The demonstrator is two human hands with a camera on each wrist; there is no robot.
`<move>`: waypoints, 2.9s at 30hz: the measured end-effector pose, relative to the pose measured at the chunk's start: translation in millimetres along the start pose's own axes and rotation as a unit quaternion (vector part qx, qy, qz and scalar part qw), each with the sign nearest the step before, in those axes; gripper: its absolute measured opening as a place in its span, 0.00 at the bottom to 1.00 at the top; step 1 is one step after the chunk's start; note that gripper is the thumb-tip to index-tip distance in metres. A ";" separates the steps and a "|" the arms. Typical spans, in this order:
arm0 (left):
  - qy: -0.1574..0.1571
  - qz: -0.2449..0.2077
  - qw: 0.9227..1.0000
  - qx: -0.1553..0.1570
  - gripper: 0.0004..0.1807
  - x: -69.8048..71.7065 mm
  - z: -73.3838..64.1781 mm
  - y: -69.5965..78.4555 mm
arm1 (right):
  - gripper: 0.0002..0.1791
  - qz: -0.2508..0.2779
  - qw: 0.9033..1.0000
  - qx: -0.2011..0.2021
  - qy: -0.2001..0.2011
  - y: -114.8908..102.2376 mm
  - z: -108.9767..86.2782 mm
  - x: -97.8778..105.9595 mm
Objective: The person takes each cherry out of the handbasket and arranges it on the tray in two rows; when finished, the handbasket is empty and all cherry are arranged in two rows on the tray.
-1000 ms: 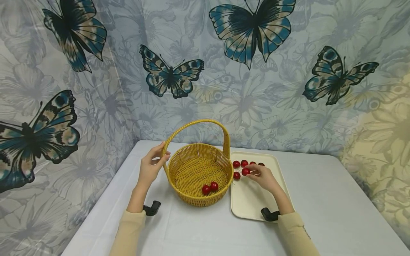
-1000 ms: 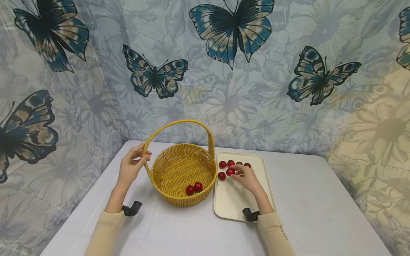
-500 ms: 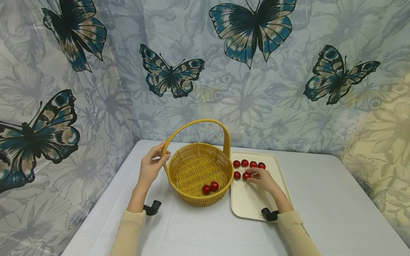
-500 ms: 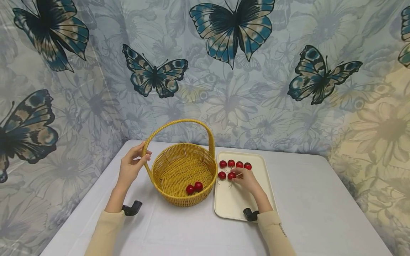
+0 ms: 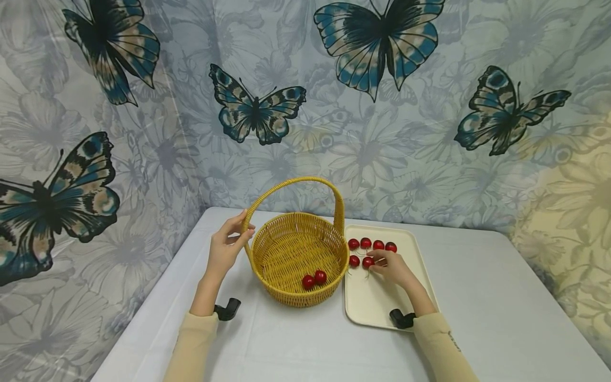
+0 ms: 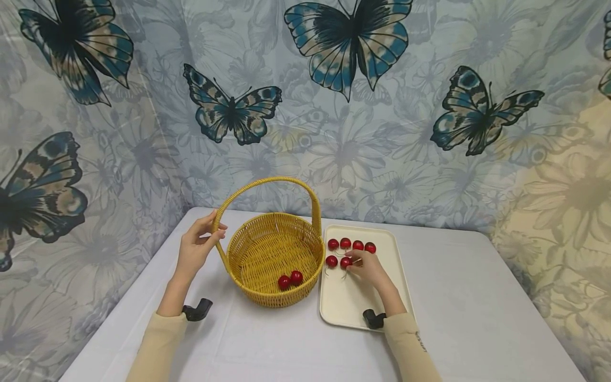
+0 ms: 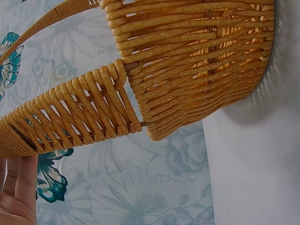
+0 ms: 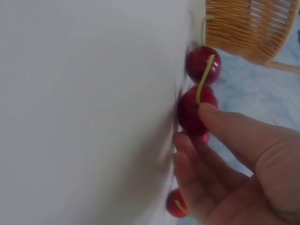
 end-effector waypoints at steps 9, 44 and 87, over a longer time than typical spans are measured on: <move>0.000 -0.006 1.000 -0.009 0.25 0.0 0.3 -1.1 | 0.18 -0.024 0.999 0.009 0.021 -14.5 -5.3 8.7; -0.001 -0.003 1.000 -0.002 0.25 0.1 0.0 -2.0 | 0.18 -0.049 0.990 0.133 -0.005 -127.6 6.6 -38.2; 0.001 0.007 1.000 -0.005 0.24 0.5 0.3 0.5 | 0.13 -0.162 0.970 0.044 -0.178 -129.1 37.5 -81.8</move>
Point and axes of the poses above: each hand's wrist, its own z-axis towards the middle knuckle, its own x-axis out of the back of the hand, y = z × x, the point moved 7 cm from there along z, towards the middle knuckle, and after that the axes turned 4 degrees about -y, right-handed, at the moved point
